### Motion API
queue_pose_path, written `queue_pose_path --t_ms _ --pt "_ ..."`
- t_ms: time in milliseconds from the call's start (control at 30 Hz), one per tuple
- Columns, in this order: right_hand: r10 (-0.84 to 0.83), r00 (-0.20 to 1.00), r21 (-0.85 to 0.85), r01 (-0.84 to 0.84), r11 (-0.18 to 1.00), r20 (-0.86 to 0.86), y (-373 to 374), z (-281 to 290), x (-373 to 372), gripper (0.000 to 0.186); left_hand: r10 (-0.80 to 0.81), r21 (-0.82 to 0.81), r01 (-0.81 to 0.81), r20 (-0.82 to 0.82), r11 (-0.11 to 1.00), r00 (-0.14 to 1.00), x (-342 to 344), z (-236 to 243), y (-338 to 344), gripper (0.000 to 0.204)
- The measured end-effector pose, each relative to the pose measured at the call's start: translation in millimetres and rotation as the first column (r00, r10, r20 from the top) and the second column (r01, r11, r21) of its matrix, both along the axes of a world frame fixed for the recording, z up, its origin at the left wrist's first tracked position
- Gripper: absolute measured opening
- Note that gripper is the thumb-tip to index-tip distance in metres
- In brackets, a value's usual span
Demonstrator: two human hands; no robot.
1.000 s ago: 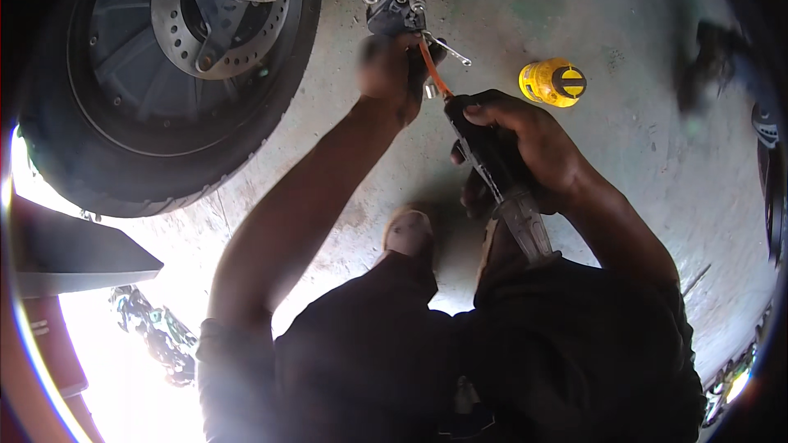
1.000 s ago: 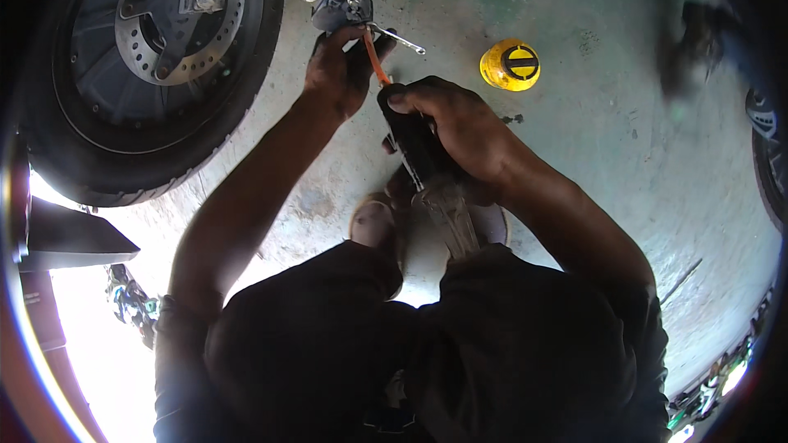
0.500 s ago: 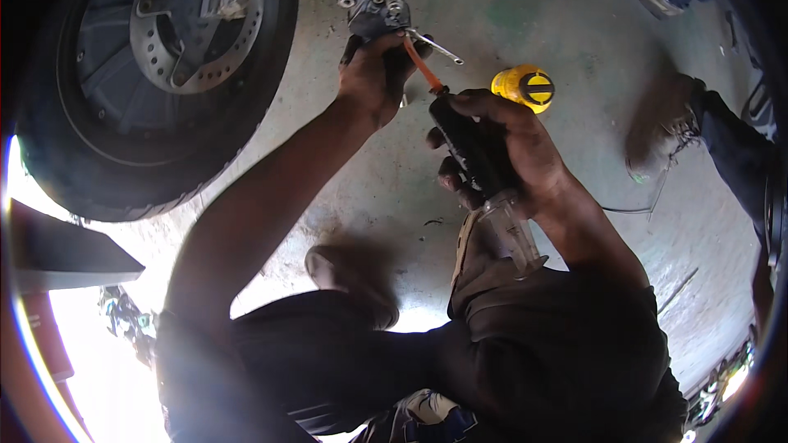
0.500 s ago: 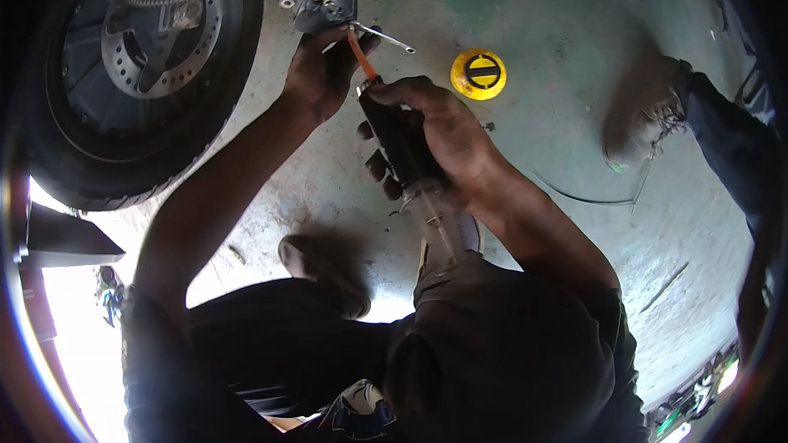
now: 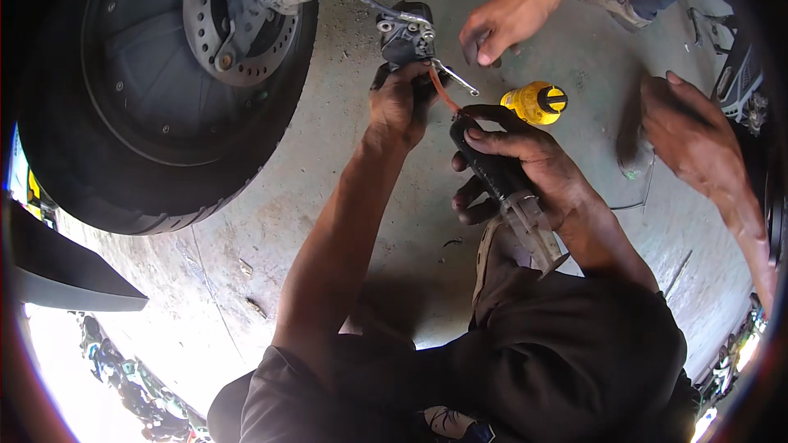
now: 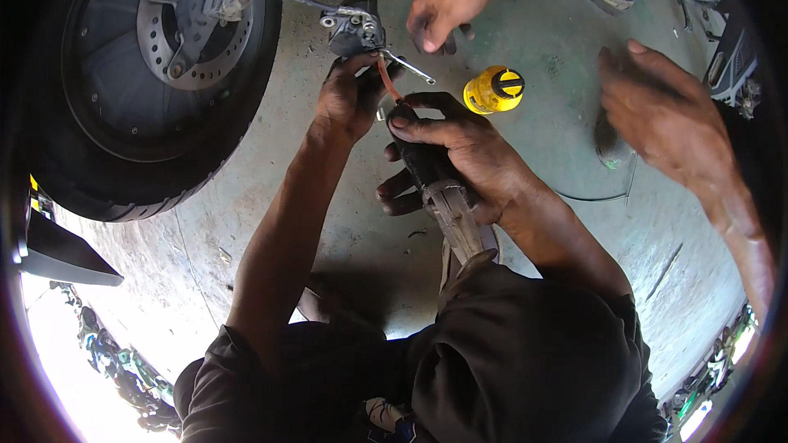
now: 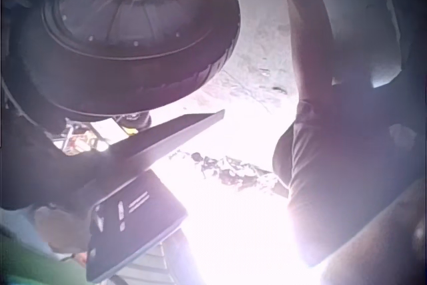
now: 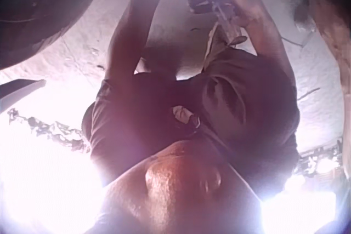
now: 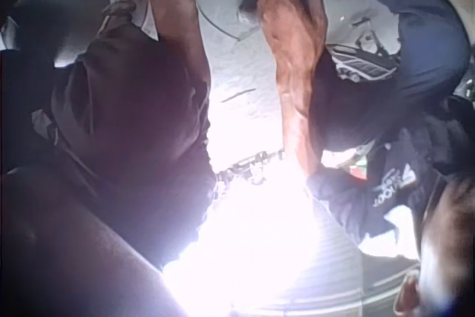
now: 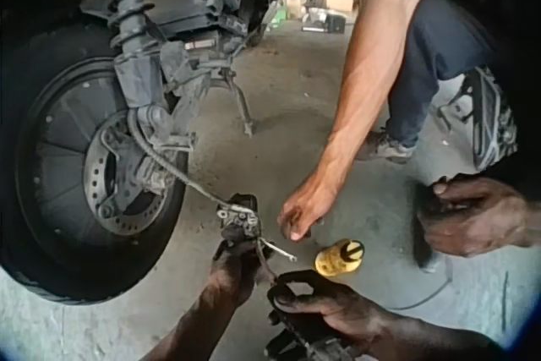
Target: The person works on a motorcycle brake caliper by hand, using a syringe to inject fluid into a tube and a wrench to tighten a bolt on the assembly. They reach into a blue toolbox to select tools and handle a yellow bottle.
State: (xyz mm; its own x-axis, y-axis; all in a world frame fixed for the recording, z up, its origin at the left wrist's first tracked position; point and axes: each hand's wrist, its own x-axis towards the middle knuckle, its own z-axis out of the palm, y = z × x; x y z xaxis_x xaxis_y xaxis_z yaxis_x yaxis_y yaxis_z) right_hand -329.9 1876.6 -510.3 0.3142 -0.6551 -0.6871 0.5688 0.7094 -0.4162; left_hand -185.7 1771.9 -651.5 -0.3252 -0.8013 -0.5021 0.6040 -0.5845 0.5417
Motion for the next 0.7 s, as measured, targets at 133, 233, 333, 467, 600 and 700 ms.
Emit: queue_pose_path --t_ms 133,233,333,467,600,700 --pt "-0.016 0.998 0.029 0.018 0.999 -0.061 2 -1 8 0.046 0.008 0.008 -0.008 -0.017 1.000 1.000 -2 5 2 0.010" --pt "-0.032 0.990 0.024 0.036 0.999 -0.134 0 0 15 0.041 -0.010 0.038 0.011 -0.028 0.999 1.000 -2 3 1 0.010" --pt "-0.005 0.968 0.029 0.013 0.999 -0.250 0 -7 14 0.036 0.005 0.029 -0.003 -0.068 1.000 0.998 -2 1 1 0.012" --pt "-0.105 0.981 0.036 0.112 0.993 -0.161 1 -9 16 0.031 0.045 0.121 -0.038 -0.063 0.992 0.997 -13 0 0 0.011" --pt "-0.115 0.973 0.018 0.121 0.993 -0.201 -2 -9 22 0.029 -0.077 0.082 0.092 -0.162 0.992 0.984 -18 -10 -7 0.019" --pt "-0.144 0.958 -0.038 0.139 0.990 -0.250 -4 -1 22 0.029 -0.111 0.107 0.135 -0.205 0.985 0.972 -33 -1 -8 0.023"
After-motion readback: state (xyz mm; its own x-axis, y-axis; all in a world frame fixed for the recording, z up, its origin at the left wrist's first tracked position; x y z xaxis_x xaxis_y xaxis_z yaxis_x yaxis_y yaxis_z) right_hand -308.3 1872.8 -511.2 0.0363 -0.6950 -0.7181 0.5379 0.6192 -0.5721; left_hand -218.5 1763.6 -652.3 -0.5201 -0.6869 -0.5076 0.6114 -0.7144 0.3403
